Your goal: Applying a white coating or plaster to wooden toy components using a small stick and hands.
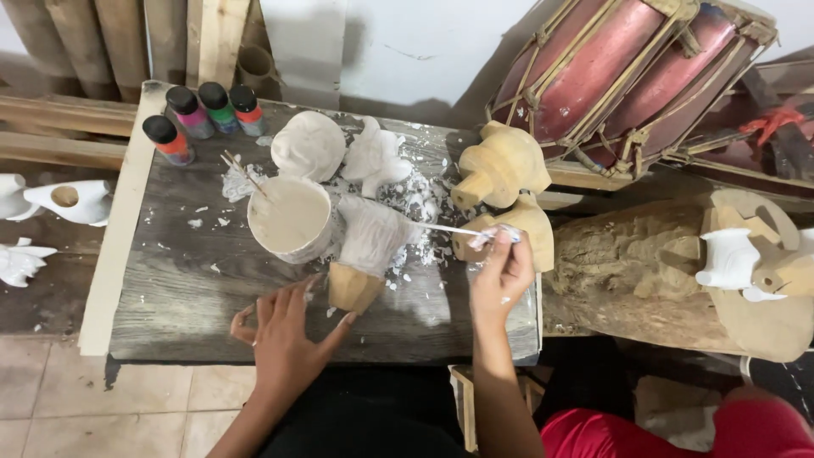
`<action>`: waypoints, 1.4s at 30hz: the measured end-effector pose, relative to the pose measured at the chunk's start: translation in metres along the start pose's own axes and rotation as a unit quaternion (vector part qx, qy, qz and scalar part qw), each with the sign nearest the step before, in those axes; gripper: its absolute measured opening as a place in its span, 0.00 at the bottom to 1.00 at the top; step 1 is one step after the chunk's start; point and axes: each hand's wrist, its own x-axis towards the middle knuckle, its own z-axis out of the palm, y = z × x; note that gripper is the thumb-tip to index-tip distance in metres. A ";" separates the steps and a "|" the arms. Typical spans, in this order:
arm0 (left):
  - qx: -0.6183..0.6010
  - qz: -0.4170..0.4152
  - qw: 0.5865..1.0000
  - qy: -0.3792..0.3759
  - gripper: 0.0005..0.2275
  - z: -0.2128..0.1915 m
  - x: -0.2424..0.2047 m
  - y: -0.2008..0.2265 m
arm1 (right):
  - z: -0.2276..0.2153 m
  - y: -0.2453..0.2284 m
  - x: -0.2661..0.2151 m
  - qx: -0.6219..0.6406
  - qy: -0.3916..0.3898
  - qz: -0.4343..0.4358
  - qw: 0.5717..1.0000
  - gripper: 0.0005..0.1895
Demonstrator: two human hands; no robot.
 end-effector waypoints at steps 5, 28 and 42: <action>0.042 -0.014 0.999 -0.032 0.32 0.013 0.010 0.008 | -0.008 -0.016 0.003 -0.036 0.041 0.029 0.998 0.15; -0.220 0.024 0.971 0.088 0.34 0.038 0.003 0.015 | -0.034 0.024 0.011 0.221 0.115 0.126 0.960 0.14; -0.251 0.231 0.935 0.101 0.33 0.042 0.014 0.009 | -0.046 0.005 0.028 0.267 0.127 0.150 0.943 0.14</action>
